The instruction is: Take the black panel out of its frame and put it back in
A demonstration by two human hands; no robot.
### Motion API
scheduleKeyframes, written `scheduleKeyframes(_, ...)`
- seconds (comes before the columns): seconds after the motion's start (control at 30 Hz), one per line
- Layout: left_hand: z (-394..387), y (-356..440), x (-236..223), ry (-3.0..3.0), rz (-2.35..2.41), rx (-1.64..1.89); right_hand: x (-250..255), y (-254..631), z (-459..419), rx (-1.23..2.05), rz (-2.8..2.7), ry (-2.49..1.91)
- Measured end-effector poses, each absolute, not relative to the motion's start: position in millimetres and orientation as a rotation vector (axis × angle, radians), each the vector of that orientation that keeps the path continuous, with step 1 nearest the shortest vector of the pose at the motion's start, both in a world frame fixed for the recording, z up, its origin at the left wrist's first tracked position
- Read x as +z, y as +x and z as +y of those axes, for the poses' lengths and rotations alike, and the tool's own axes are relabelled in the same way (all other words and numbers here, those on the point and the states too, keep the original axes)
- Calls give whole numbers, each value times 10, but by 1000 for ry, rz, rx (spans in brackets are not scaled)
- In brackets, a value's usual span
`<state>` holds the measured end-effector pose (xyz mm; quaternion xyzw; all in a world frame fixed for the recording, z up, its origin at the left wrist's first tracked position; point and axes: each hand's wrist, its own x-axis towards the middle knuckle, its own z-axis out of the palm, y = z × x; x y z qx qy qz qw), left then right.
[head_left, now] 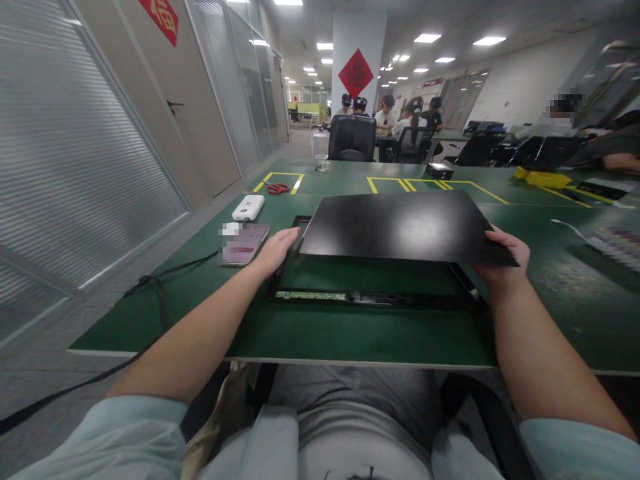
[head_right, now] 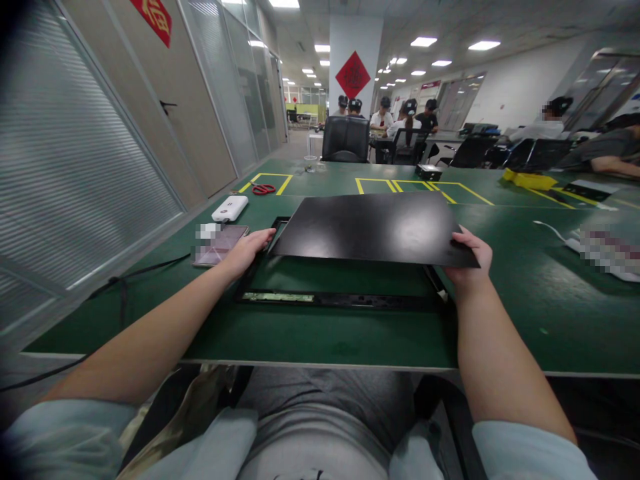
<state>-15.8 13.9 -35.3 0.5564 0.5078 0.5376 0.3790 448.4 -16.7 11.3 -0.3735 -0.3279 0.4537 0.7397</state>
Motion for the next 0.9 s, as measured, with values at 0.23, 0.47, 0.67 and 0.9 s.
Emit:
scheduleKeyframes(0.23, 83, -191, -303, 1605, 1413, 1254, 74, 4475, -61, 727, -487, -776)
scheduleKeyframes(0.47, 101, -191, -351, 1762, 1483, 1137, 32, 4590, 2, 420, -390, -805)
scheduleKeyframes(0.67, 124, -204, -373, 1869, 1475, 1119, 8, 4661, -22, 317, -225, -926)
scheduleKeyframes(0.9, 130, -209, -370, 1909, 1474, 1101, -25, 4784, -6, 317, -207, -987)
